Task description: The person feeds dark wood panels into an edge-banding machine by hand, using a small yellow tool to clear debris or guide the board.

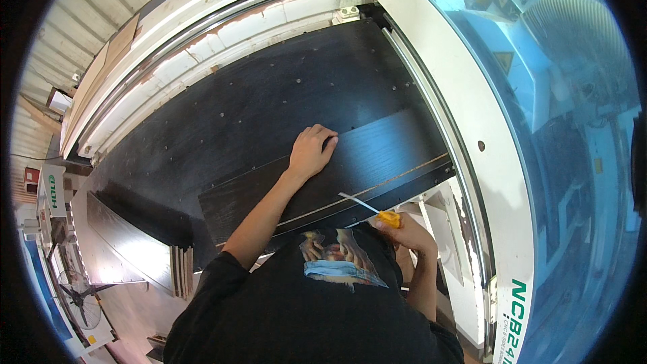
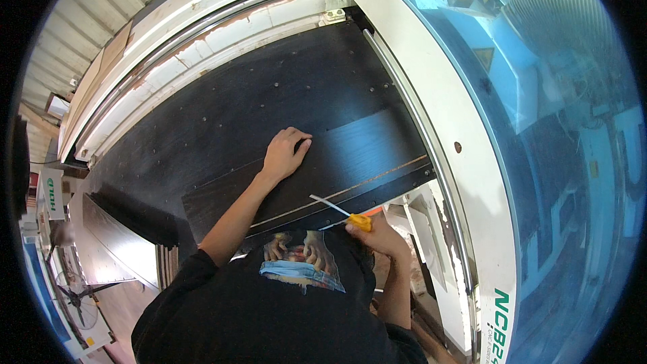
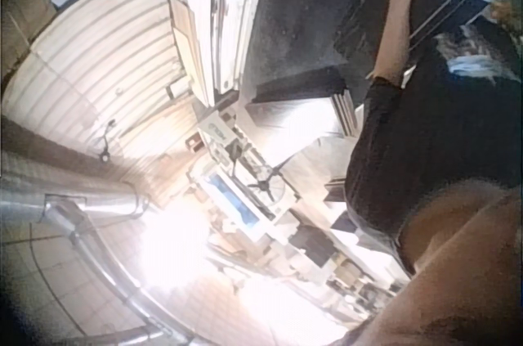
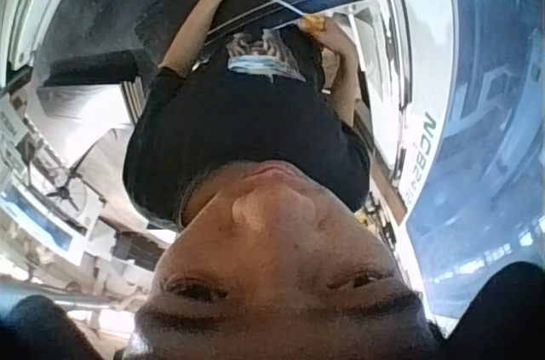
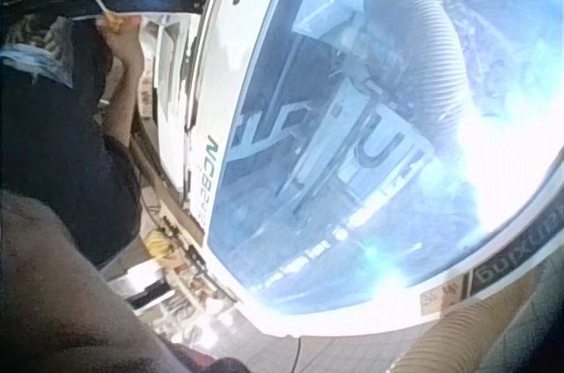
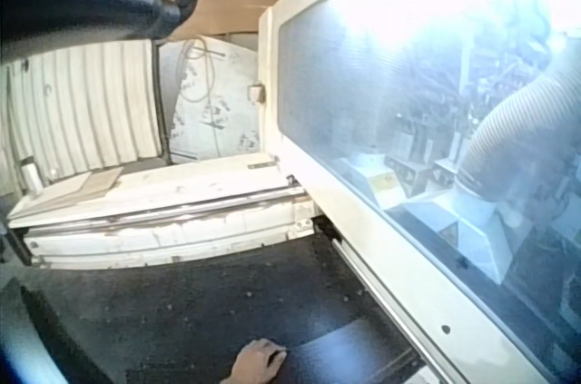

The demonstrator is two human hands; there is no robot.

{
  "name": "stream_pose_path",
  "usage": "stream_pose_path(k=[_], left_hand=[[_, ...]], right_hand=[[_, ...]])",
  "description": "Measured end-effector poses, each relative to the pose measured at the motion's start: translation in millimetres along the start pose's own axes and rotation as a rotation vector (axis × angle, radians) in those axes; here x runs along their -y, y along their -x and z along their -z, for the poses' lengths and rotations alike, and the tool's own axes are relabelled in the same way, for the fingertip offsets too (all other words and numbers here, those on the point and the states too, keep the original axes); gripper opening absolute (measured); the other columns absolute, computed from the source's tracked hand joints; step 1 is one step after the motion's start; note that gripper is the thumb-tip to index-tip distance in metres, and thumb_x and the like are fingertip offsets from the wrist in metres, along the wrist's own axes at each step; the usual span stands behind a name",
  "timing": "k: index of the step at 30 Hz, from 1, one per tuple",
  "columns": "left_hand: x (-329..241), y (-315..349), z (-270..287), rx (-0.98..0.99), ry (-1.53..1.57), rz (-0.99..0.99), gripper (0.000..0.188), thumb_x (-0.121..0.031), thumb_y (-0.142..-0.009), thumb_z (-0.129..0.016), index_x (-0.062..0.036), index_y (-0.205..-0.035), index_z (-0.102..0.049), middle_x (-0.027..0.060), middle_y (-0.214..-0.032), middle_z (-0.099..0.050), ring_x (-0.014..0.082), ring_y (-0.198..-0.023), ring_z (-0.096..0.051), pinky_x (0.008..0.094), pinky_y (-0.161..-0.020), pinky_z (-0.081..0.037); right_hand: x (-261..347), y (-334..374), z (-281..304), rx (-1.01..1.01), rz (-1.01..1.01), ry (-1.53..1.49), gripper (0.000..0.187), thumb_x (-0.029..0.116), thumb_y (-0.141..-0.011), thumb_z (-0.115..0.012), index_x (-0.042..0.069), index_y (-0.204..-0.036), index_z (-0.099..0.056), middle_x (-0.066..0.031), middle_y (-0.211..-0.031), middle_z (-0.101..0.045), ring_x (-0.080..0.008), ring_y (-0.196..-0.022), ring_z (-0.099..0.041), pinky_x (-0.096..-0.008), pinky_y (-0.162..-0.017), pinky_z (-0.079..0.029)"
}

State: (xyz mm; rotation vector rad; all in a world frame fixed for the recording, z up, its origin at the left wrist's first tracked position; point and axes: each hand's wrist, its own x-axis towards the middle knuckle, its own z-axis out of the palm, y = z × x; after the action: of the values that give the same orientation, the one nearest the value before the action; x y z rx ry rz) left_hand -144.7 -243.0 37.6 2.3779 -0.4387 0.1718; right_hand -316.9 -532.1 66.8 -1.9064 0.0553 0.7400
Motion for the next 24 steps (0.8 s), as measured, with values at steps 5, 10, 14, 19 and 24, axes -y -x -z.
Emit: stream_pose_path(k=[5, 10, 14, 19, 24], left_hand=[[6.2, 1.2, -4.4, -0.033, 0.019, -0.038, 0.018, -0.019, -0.096, -0.066, -0.0051, -0.103, -0.075, 0.0127, -0.101, -0.069, 0.0326, -0.097, -0.065, 0.0443, -0.089, -0.053], [1.5, -1.2, -1.1, -0.026, 0.007, -0.003, 0.017, -0.019, -0.096, -0.066, -0.0043, -0.100, -0.074, 0.0136, -0.097, -0.068, 0.0333, -0.094, -0.065, 0.0445, -0.087, -0.053], [4.1, -0.3, -1.7, -0.034, 0.001, -0.015, 0.016, -0.017, -0.095, -0.066, -0.0034, -0.097, -0.072, 0.0138, -0.095, -0.067, 0.0334, -0.093, -0.065, 0.0448, -0.086, -0.053], [2.6, -0.6, -2.2, -0.048, 0.004, -0.025, 0.014, -0.016, -0.095, -0.066, -0.0033, -0.097, -0.072, 0.0139, -0.095, -0.067, 0.0333, -0.093, -0.065, 0.0449, -0.086, -0.053], [4.6, -0.4, -3.6, -0.040, -0.005, -0.024, 0.014, -0.016, -0.094, -0.067, -0.0033, -0.097, -0.072, 0.0139, -0.095, -0.067, 0.0330, -0.092, -0.065, 0.0450, -0.085, -0.053]], right_hand=[[23.3, -4.7, 3.0, -0.050, -0.088, -0.025, 0.050, 0.049, -0.095, -0.073, -0.001, -0.103, -0.070, -0.0033, -0.069, -0.064, -0.0162, -0.060, -0.061, -0.0331, -0.057, -0.050], [-23.5, -9.3, 38.8, -0.760, -0.206, 0.042, 0.052, 0.051, -0.095, -0.073, -0.001, -0.097, -0.070, -0.0121, -0.079, -0.068, -0.0213, -0.075, -0.066, -0.0391, -0.069, -0.053], [-36.3, 13.2, 69.9, -1.115, -0.170, 0.105, 0.047, 0.042, -0.100, -0.070, -0.005, -0.108, -0.070, -0.0191, -0.084, -0.072, -0.0276, -0.075, -0.070, -0.0432, -0.070, -0.054], [-82.3, 28.5, 71.5, -1.287, -0.174, 0.323, 0.050, 0.046, -0.095, -0.073, 0.000, -0.115, -0.072, -0.0231, -0.091, -0.074, -0.0405, -0.083, -0.073, -0.0485, -0.073, -0.056], [-114.5, 39.7, 52.1, -1.188, -0.461, 0.551, 0.040, 0.038, -0.091, -0.075, 0.007, -0.117, -0.075, -0.0239, -0.097, -0.075, -0.0451, -0.091, -0.072, -0.0542, -0.078, -0.056]])
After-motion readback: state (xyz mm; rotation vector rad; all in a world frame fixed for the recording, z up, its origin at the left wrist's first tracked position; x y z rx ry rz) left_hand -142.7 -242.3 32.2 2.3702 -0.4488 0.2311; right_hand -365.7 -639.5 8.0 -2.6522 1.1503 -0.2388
